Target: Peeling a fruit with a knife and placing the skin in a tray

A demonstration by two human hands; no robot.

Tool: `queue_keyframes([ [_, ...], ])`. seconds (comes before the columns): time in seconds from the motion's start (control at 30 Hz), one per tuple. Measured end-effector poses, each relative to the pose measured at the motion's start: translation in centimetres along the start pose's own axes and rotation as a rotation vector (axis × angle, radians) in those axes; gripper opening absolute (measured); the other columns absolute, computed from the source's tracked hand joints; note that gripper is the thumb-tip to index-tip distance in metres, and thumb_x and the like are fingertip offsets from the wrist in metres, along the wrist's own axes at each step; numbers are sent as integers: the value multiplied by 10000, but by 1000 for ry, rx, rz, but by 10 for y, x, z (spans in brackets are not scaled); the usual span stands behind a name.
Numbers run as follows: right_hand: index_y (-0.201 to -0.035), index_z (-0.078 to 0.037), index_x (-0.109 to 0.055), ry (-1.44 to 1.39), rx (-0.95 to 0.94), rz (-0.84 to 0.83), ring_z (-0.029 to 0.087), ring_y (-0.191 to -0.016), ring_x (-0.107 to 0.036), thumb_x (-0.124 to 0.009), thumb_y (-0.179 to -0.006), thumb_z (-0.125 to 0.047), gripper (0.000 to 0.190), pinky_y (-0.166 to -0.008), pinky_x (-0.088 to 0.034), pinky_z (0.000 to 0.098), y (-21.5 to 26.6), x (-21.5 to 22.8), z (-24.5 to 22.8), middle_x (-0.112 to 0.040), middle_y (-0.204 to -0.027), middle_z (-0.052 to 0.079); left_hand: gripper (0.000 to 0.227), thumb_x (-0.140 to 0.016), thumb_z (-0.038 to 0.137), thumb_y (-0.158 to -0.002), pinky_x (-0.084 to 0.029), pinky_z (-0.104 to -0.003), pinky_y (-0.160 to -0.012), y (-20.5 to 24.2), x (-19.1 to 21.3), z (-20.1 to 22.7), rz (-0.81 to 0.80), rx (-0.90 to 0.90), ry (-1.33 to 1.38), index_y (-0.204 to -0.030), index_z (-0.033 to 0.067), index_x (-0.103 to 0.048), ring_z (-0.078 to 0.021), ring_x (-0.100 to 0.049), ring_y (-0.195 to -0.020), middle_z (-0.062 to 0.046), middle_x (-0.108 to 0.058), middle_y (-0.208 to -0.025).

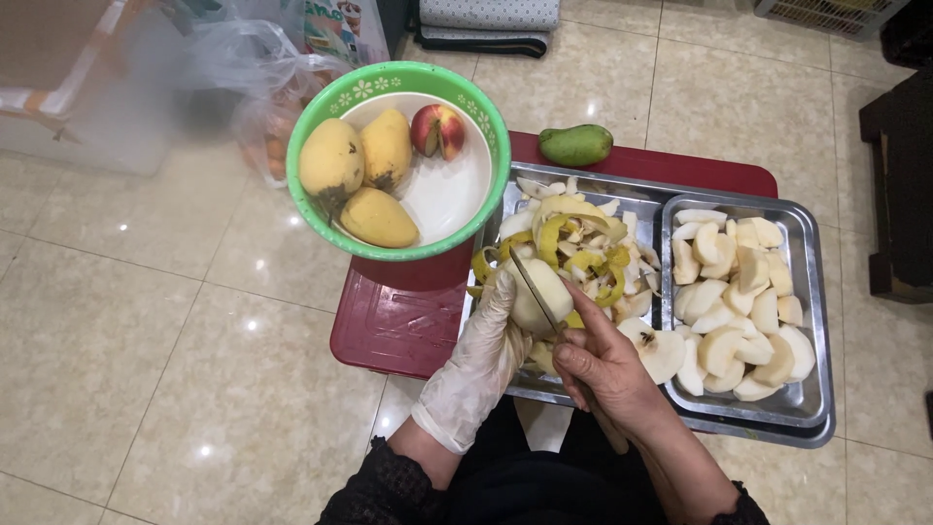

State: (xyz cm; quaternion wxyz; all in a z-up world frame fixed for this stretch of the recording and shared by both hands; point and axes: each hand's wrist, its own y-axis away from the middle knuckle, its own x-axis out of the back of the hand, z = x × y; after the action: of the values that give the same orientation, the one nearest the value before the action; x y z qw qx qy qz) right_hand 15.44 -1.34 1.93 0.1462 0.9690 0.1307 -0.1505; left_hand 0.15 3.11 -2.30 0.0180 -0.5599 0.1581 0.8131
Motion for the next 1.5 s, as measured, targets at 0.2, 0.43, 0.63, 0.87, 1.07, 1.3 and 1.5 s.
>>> queue_keyframes([
  [0.2, -1644, -153, -305, -7, 49, 29, 147, -375, -414, -706, -885, -244, 864, -272, -296, 241, -1, 3, 2, -426, -624, 63, 852, -873, 233, -764, -614, -392, -917, 2, 3, -8, 39, -36, -95, -1521, 120, -498, -277, -668, -1195, -138, -654, -1387],
  [0.43, -1626, -145, -333, -37, 35, 48, 164, -339, -410, -713, -873, -241, 849, -275, -287, 242, 0, 5, 3, -410, -579, 62, 910, -898, 182, -751, -639, -374, -662, 14, -13, 6, -55, -34, -229, -1529, 181, -424, -273, -729, -980, -161, -683, -1316],
  [0.63, -1629, -177, -305, -74, 57, -4, 163, -372, -401, -702, -895, -236, 836, -266, -326, 247, 0, 9, 11, -425, -575, 100, 945, -851, 131, -763, -578, -358, -957, 15, -17, 7, -95, -190, -364, -1562, 150, -347, -258, -604, -1239, -149, -513, -1511],
  [0.87, -1584, -148, -378, -55, 68, 9, 170, -343, -413, -702, -903, -207, 757, -285, -312, 249, 0, 5, 5, -440, -570, 94, 905, -854, 126, -776, -602, -375, -909, 17, -16, 7, -54, -84, -231, -1560, 162, -403, -280, -663, -1169, -151, -611, -1422],
  [1.07, -1592, -175, -374, -68, 61, -13, 166, -327, -404, -709, -902, -259, 771, -291, -309, 246, 0, 2, 4, -475, -579, 117, 930, -872, 128, -738, -577, -363, -960, 18, -21, 11, -56, -185, -334, -1534, 139, -390, -258, -624, -1217, -150, -566, -1464],
  [1.3, -1568, -188, -396, -96, 52, -27, 186, -331, -419, -699, -923, -218, 714, -277, -338, 253, -4, 12, 16, -479, -600, 139, 875, -858, 148, -748, -615, -337, -838, 23, -19, 9, 17, -94, -302, -1523, 158, -451, -273, -671, -1166, -148, -625, -1416],
  [1.5, -1579, -207, -381, -117, 44, -28, 179, -322, -395, -699, -922, -241, 731, -294, -316, 254, -3, 8, 14, -476, -606, 138, 914, -898, 171, -688, -588, -357, -942, 22, -25, 12, 30, -116, -311, -1491, 145, -464, -279, -647, -1199, -147, -615, -1406],
])
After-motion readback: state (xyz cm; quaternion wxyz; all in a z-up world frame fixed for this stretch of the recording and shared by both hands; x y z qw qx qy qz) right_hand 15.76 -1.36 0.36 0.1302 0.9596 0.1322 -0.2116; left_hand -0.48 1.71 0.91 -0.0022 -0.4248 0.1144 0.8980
